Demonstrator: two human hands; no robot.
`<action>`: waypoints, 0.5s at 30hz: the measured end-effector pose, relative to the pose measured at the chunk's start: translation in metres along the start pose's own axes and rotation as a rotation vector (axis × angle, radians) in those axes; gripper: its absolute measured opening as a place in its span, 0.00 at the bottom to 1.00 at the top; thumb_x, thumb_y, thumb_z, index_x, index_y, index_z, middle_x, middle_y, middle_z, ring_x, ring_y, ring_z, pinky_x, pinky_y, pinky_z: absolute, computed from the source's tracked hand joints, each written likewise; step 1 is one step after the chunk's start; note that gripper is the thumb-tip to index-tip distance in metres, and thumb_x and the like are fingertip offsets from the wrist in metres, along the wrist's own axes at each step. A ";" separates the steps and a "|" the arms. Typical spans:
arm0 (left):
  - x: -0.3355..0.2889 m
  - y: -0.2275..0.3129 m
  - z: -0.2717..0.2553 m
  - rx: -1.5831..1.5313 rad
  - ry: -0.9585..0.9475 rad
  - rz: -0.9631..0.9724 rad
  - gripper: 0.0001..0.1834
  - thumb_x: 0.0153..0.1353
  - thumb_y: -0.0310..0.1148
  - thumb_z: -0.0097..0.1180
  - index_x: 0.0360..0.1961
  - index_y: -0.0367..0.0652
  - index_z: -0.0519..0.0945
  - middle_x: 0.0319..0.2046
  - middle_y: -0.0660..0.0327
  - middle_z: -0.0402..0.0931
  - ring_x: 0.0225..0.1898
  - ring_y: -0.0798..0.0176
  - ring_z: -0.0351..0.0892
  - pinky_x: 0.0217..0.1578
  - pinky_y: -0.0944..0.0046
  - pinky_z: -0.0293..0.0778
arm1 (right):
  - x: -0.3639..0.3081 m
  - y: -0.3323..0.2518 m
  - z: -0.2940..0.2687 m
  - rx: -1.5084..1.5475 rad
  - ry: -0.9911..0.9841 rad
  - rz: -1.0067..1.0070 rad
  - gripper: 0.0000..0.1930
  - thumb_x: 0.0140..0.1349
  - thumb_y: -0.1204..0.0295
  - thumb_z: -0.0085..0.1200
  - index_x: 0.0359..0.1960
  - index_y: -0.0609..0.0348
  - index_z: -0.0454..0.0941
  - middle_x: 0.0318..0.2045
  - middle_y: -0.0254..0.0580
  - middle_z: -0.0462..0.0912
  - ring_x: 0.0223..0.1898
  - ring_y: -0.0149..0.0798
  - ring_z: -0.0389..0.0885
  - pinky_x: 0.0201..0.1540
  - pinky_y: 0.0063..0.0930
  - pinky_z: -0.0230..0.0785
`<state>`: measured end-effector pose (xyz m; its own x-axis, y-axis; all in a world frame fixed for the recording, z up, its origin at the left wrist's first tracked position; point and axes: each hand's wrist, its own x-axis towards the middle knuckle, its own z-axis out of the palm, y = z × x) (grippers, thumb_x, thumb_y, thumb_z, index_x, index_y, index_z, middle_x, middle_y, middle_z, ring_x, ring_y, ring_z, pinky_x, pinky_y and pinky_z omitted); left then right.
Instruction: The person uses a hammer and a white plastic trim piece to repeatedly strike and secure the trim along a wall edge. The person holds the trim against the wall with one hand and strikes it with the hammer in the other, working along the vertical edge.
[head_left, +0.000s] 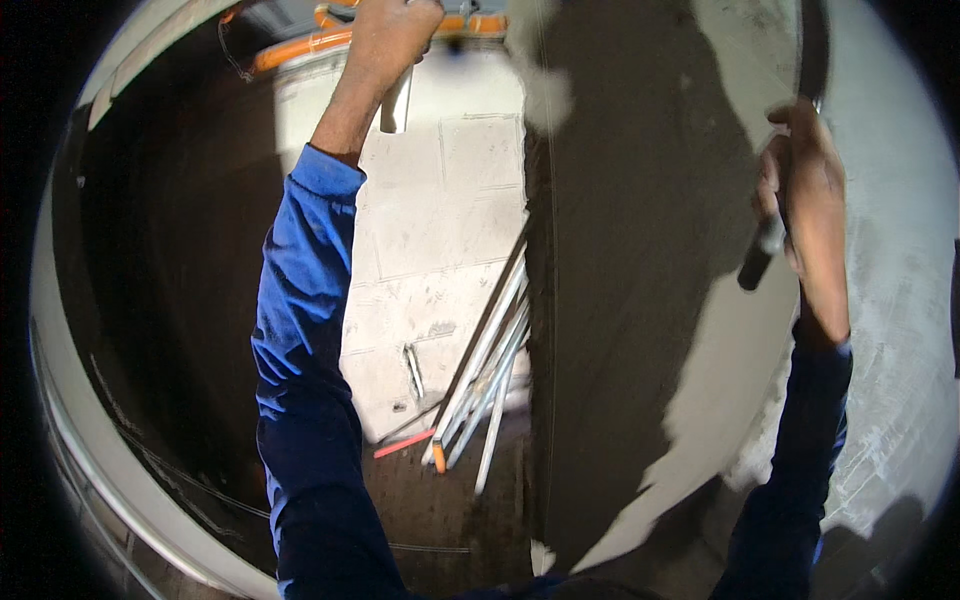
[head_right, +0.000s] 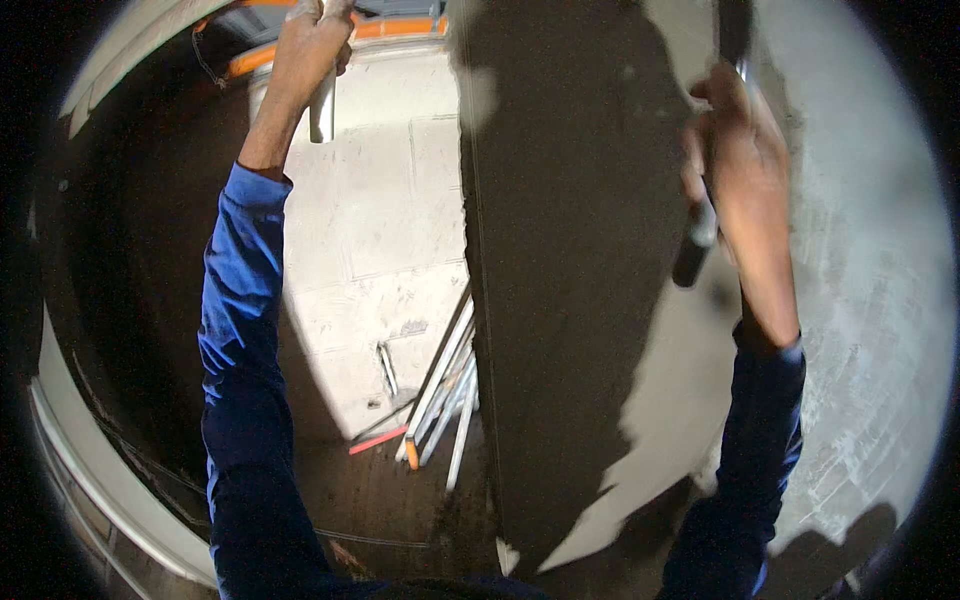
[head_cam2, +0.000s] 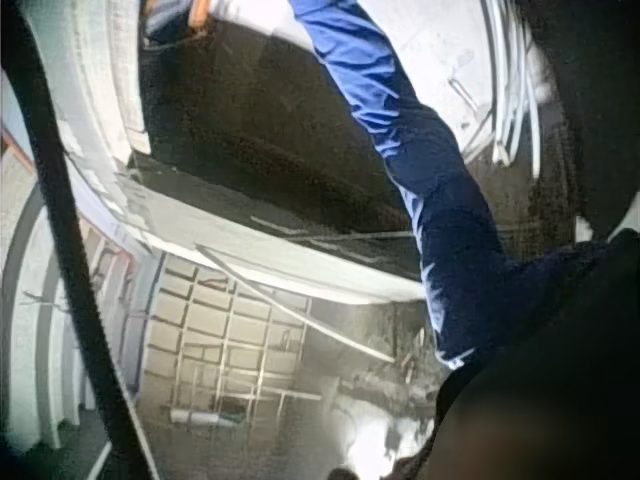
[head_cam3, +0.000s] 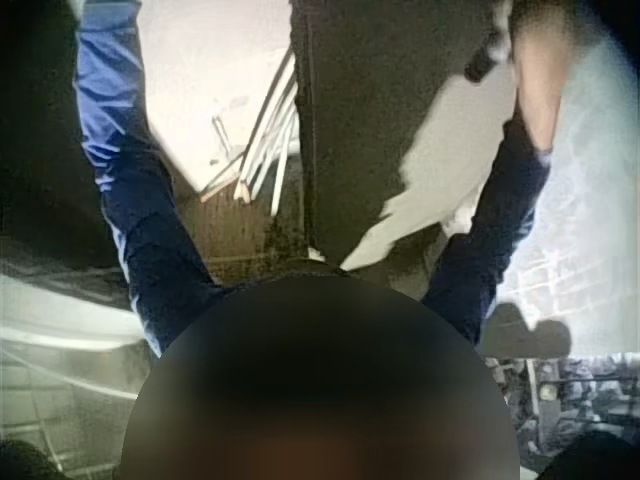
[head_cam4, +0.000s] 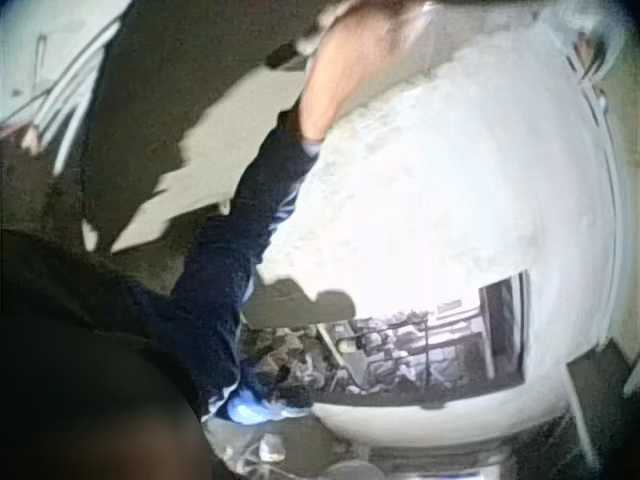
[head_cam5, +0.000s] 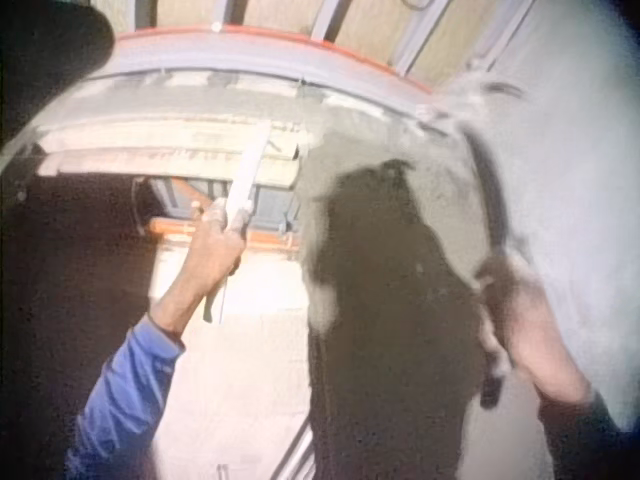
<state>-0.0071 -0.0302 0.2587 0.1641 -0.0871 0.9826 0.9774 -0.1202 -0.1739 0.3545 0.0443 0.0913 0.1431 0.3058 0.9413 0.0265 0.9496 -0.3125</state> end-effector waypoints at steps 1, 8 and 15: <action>-0.027 0.015 -0.009 -0.215 0.003 -0.153 0.13 0.67 0.33 0.48 0.44 0.33 0.76 0.18 0.56 0.71 0.25 0.57 0.76 0.29 0.58 0.72 | -0.024 0.012 -0.003 -0.036 0.016 0.155 0.29 0.71 0.43 0.38 0.47 0.60 0.72 0.18 0.29 0.64 0.16 0.23 0.62 0.18 0.21 0.54; -0.162 0.058 -0.124 0.040 -0.450 -0.162 0.19 0.72 0.42 0.46 0.42 0.33 0.75 0.21 0.55 0.72 0.20 0.63 0.72 0.18 0.62 0.70 | -0.218 0.069 -0.011 0.640 -0.102 0.407 0.28 0.71 0.42 0.35 0.50 0.56 0.66 0.15 0.30 0.63 0.07 0.24 0.57 0.07 0.19 0.56; -0.299 0.096 -0.273 0.194 -0.326 -0.483 0.26 0.67 0.50 0.55 0.49 0.34 0.73 0.20 0.62 0.72 0.26 0.72 0.76 0.26 0.68 0.73 | -0.352 0.086 0.002 0.940 -0.313 0.564 0.21 0.69 0.46 0.44 0.40 0.52 0.66 0.14 0.28 0.63 0.08 0.22 0.61 0.08 0.19 0.59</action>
<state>0.0015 -0.2861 -0.0701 -0.3012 0.2426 0.9222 0.9528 0.1144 0.2811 0.3048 0.0185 -0.2670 -0.3573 0.5842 0.7288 -0.7342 0.3067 -0.6058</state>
